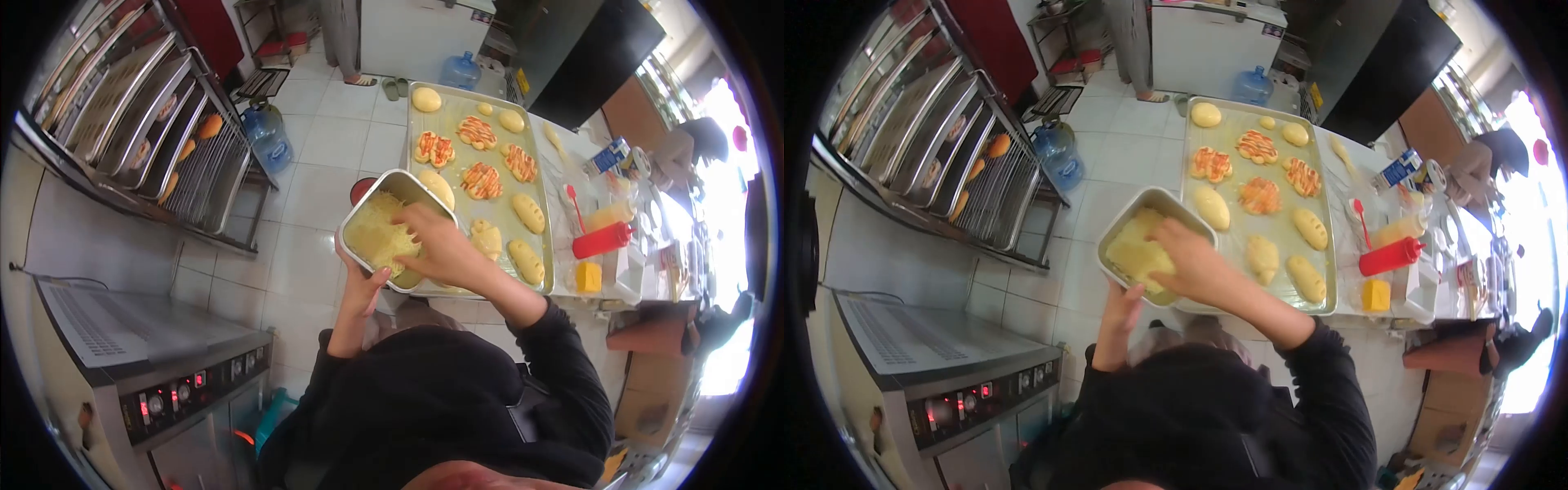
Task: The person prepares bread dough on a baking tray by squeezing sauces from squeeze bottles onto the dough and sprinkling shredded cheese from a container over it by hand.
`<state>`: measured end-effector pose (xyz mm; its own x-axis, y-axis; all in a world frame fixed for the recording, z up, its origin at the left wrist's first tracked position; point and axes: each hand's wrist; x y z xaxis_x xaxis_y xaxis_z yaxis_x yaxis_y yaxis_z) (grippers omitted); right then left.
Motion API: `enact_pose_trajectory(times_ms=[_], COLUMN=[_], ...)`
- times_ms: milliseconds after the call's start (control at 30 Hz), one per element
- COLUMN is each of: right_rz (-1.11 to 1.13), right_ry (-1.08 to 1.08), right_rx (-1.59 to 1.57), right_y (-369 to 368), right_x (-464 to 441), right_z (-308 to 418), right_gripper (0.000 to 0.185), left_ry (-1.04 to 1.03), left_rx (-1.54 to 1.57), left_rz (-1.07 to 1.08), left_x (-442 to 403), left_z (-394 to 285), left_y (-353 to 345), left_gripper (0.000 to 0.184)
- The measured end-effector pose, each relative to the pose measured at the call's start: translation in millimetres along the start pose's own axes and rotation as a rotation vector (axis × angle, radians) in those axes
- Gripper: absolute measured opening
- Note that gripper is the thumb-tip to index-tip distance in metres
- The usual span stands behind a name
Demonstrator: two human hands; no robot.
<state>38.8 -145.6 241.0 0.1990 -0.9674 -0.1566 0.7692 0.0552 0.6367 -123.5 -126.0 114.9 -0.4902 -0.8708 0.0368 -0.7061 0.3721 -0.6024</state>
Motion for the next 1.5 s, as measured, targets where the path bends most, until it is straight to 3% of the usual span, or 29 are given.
enact_pose_trajectory(times_ms=[33,133,267,367,433,500,600,633,733,833,933,1033,1133,1267,1400,1500], right_rz=[0.041,0.253,0.389,0.459,0.396,0.333,0.597,0.681,0.551,0.64,0.602,0.54,0.358,0.175,0.023,-0.036], right_ry=[0.14,0.092,0.182,0.059,0.022,0.008,-0.363,-0.409,-0.559,-0.235,-0.169,-0.164,-0.197,-0.364,-0.524,-0.593], right_rx=[0.156,0.224,0.307,0.236,0.047,-0.068,-0.653,-0.648,-0.869,-0.434,-0.189,-0.401,-0.471,-0.287,-0.225,-0.049], right_y=[-9.7,-18.4,-22.9,-7.0,11.5,22.9,32.1,36.1,41.4,53.9,70.3,97.0,133.2,167.4,146.6,128.6], right_x=[-4.6,-15.2,-24.8,-39.4,-43.1,-44.7,-51.0,-55.4,-48.3,-44.1,-45.5,-45.5,-43.0,-32.5,-17.7,-12.1], right_z=[-14.9,-37.3,-64.3,-67.0,-60.1,-61.2,-82.3,-91.9,-90.8,-88.9,-79.8,-83.6,-104.4,-159.7,-260.8,-282.3], right_gripper=[0.052,0.054,0.047,0.039,0.032,0.024,0.023,0.022,0.018,0.018,0.018,0.017,0.015,0.015,0.017,0.024], left_ry=[-0.013,-0.044,-0.104,-0.077,-0.085,-0.043,-0.046,-0.059,-0.061,-0.002,-0.002,0.015,0.039,0.006,-0.041,-0.095], left_rx=[-0.006,-0.027,-0.024,-0.027,-0.057,0.001,-0.038,-0.072,-0.061,-0.071,0.021,0.01,0.0,-0.004,0.001,0.067], left_rz=[-0.007,-0.026,-0.047,-0.067,-0.076,-0.105,-0.131,-0.138,-0.129,-0.104,-0.112,-0.148,-0.215,-0.249,-0.287,-0.286], left_x=[-3.7,-7.3,-13.8,-13.6,-12.9,-12.8,-16.4,-17.7,-20.5,-22.7,-25.4,-26.5,-22.2,-15.6,-9.0,-6.5], left_z=[2.2,6.3,16.3,21.7,24.0,20.2,27.0,29.8,31.5,25.6,30.5,38.9,39.3,33.1,25.1,24.3], left_y=[-5.4,-22.3,-36.4,-36.9,-39.6,-42.8,-42.2,-42.2,-47.4,-56.2,-64.6,-61.8,-59.8,-58.2,-54.7,-47.9], left_gripper=[0.105,0.109,0.108,0.103,0.094,0.099,0.092,0.086,0.085,0.082,0.079,0.076,0.075,0.074,0.075,0.08])
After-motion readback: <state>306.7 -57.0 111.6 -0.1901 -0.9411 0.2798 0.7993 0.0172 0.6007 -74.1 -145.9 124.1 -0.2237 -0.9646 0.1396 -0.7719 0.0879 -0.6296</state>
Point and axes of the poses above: each hand's wrist, its own x-axis away from the middle knuckle, its own y-axis out of the back of the hand, z = x × y, and after that the axes turned 5 degrees about -x, right-handed
